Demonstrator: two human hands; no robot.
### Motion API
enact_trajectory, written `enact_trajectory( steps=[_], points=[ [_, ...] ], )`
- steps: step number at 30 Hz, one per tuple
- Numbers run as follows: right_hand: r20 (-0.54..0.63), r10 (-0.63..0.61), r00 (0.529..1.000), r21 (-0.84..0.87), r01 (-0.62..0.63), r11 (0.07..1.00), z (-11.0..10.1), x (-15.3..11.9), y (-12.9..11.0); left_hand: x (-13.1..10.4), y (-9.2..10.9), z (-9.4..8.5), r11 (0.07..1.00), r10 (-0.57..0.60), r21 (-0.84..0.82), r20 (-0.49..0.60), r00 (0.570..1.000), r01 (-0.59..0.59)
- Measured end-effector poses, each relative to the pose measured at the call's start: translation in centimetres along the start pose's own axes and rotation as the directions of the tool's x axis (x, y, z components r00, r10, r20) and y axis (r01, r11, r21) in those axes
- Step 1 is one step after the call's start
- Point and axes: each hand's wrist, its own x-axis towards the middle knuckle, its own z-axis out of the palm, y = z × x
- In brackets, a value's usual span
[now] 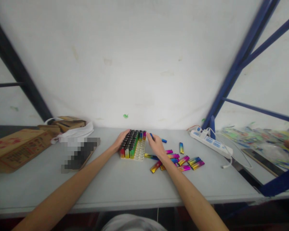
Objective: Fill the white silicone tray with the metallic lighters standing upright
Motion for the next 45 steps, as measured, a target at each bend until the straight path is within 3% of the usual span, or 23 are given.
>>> enact_trajectory(
  steps=[3, 8, 14, 18, 23, 28, 31, 37, 45],
  points=[
    [-0.089, 0.020, 0.996, -0.066, -0.026, 0.998, 0.0, 0.0, -0.1, 0.0, 0.0, 0.0, 1.000, 0.013, 0.001, -0.002, 1.000, -0.013],
    [-0.104, -0.004, 0.995, -0.165, -0.013, 0.986, 0.3, -0.1, -0.5, 0.1, -0.3, 0.0, 1.000, 0.000, -0.008, 0.007, 1.000, 0.000],
    [-0.046, -0.062, 0.997, -0.143, 0.055, 0.988, 0.5, -0.3, -0.6, 0.3, -0.6, -0.1, 1.000, 0.021, 0.013, 0.007, 1.000, -0.021],
    [0.074, -0.122, 0.990, -0.131, 0.131, 0.983, 0.1, -0.6, -1.1, 0.5, -0.7, -0.1, 1.000, 0.021, 0.016, 0.003, 1.000, -0.021],
    [0.123, -0.307, 0.944, -0.399, 0.330, 0.855, -0.3, -0.5, -1.2, 0.4, -0.7, -0.1, 0.999, 0.045, 0.027, 0.001, 0.999, -0.045],
    [0.130, -0.240, 0.962, -0.456, 0.273, 0.847, -0.3, 0.1, -0.5, 0.1, -0.3, 0.0, 1.000, 0.012, 0.001, -0.005, 1.000, -0.012],
    [0.161, -0.254, 0.954, -0.452, 0.300, 0.840, -0.2, 0.5, 0.0, 0.1, -0.2, 0.1, 1.000, -0.008, -0.026, -0.011, 1.000, 0.007],
    [0.322, -0.250, 0.913, -0.591, 0.400, 0.700, 0.4, 1.2, 0.3, 0.4, -0.3, 0.1, 1.000, 0.015, -0.002, -0.026, 1.000, -0.015],
    [0.334, -0.134, 0.933, -0.780, 0.354, 0.516, 0.9, 1.9, -1.3, 0.5, -0.5, 0.1, 1.000, -0.002, 0.008, -0.014, 1.000, 0.002]
  ],
)
